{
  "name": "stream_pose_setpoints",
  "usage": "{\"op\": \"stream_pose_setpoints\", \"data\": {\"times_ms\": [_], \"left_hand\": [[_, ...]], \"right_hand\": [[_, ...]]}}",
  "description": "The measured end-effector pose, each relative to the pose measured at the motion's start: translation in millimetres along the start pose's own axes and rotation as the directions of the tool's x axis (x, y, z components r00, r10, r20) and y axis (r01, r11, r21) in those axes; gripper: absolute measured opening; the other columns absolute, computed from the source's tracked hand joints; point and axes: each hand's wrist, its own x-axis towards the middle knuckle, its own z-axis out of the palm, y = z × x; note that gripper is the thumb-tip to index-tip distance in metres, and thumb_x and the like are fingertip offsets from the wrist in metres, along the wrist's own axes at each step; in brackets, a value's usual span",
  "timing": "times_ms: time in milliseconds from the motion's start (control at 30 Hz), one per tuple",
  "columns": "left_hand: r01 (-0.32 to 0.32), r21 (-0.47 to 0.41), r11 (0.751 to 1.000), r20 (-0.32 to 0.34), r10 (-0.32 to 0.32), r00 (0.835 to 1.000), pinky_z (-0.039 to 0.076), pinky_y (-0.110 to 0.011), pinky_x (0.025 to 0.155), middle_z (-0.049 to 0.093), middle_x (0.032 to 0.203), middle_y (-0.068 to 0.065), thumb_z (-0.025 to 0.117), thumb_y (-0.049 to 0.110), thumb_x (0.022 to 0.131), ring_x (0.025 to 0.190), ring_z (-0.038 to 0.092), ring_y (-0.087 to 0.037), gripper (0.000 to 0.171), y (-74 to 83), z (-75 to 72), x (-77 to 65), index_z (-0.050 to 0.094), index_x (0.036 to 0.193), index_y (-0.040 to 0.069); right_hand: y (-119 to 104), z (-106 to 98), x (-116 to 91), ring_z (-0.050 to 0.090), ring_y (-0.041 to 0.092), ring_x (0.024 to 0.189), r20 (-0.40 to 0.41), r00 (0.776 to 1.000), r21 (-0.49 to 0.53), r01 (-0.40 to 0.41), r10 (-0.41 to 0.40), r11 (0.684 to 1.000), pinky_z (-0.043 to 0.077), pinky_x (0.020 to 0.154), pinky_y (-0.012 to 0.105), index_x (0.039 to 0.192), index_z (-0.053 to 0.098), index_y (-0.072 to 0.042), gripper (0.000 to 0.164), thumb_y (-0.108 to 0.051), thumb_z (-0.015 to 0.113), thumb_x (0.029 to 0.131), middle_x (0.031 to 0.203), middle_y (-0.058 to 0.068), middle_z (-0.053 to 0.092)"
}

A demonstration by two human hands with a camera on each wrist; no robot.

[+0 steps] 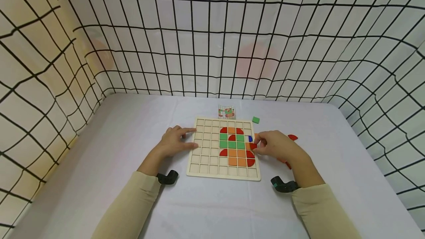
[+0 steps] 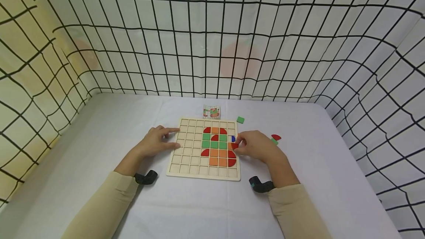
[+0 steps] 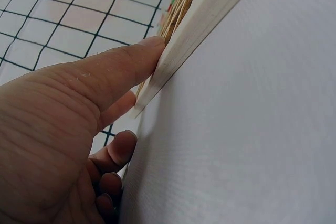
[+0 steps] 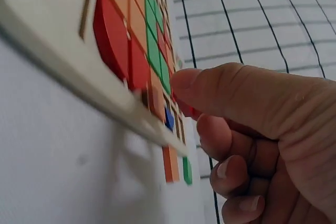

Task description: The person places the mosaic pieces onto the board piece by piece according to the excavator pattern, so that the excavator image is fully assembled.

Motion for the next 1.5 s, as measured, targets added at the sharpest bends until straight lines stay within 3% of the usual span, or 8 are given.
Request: {"op": "stream_pose_setpoints", "data": {"times_ms": [267, 533, 833, 1200, 1500], "left_hand": [[0.007, -0.006, 1.000, -0.002, -0.007, 1.000, 0.034, -0.035, 0.081, 0.059, 0.107, -0.006, 0.078, 0.050, 0.084, 0.096, 0.045, -0.024, 0.068, -0.5, 0.4, -0.2, 0.059, 0.145, 0.026], [-0.002, -0.004, 1.000, -0.006, 0.002, 1.000, 0.034, -0.036, 0.082, 0.060, 0.106, -0.006, 0.078, 0.048, 0.085, 0.096, 0.045, -0.024, 0.068, 0.1, 0.5, -0.9, 0.059, 0.145, 0.025], [0.000, 0.002, 1.000, -0.005, 0.000, 1.000, 0.035, -0.036, 0.081, 0.059, 0.106, -0.005, 0.077, 0.050, 0.085, 0.096, 0.046, -0.024, 0.069, -2.6, 1.2, 2.2, 0.058, 0.146, 0.026], [0.007, -0.008, 1.000, -0.011, -0.007, 1.000, 0.035, -0.037, 0.083, 0.059, 0.106, -0.005, 0.078, 0.049, 0.084, 0.097, 0.046, -0.024, 0.068, -0.8, 0.6, -0.3, 0.059, 0.145, 0.026], [-0.007, -0.003, 1.000, -0.009, 0.007, 1.000, 0.034, -0.036, 0.081, 0.060, 0.107, -0.006, 0.078, 0.048, 0.084, 0.095, 0.046, -0.023, 0.068, -0.1, -0.1, 0.1, 0.060, 0.145, 0.025]], "right_hand": [[-40.5, 22.0, -0.3, 0.050, 0.012, 0.066, 0.032, 0.988, -0.054, 0.153, -0.152, 0.987, 0.038, 0.062, 0.028, 0.100, 0.072, -0.018, 0.018, -0.030, 0.079, 0.089, 0.066, -0.004, 0.052], [-67.7, 48.8, -0.9, 0.051, 0.007, 0.065, 0.053, 0.960, -0.124, 0.278, -0.274, 0.953, 0.040, 0.061, 0.025, 0.101, 0.073, -0.020, 0.017, -0.031, 0.078, 0.090, 0.063, -0.009, 0.051], [-73.3, 55.5, -2.4, 0.053, 0.005, 0.069, 0.019, 0.952, -0.159, 0.305, -0.306, 0.939, 0.045, 0.063, 0.024, 0.106, 0.074, -0.021, 0.020, -0.033, 0.077, 0.091, 0.070, -0.013, 0.058], [-71.9, 56.9, -0.3, 0.054, 0.007, 0.072, 0.010, 0.966, -0.159, 0.255, -0.257, 0.954, 0.046, 0.067, 0.027, 0.106, 0.073, -0.025, 0.019, -0.036, 0.077, 0.091, 0.071, -0.013, 0.057], [-50.7, 38.8, 5.9, 0.053, 0.011, 0.069, -0.008, 0.975, -0.086, 0.222, -0.223, 0.971, 0.044, 0.064, 0.029, 0.109, 0.071, -0.021, 0.021, -0.036, 0.073, 0.094, 0.074, -0.008, 0.059]]}}
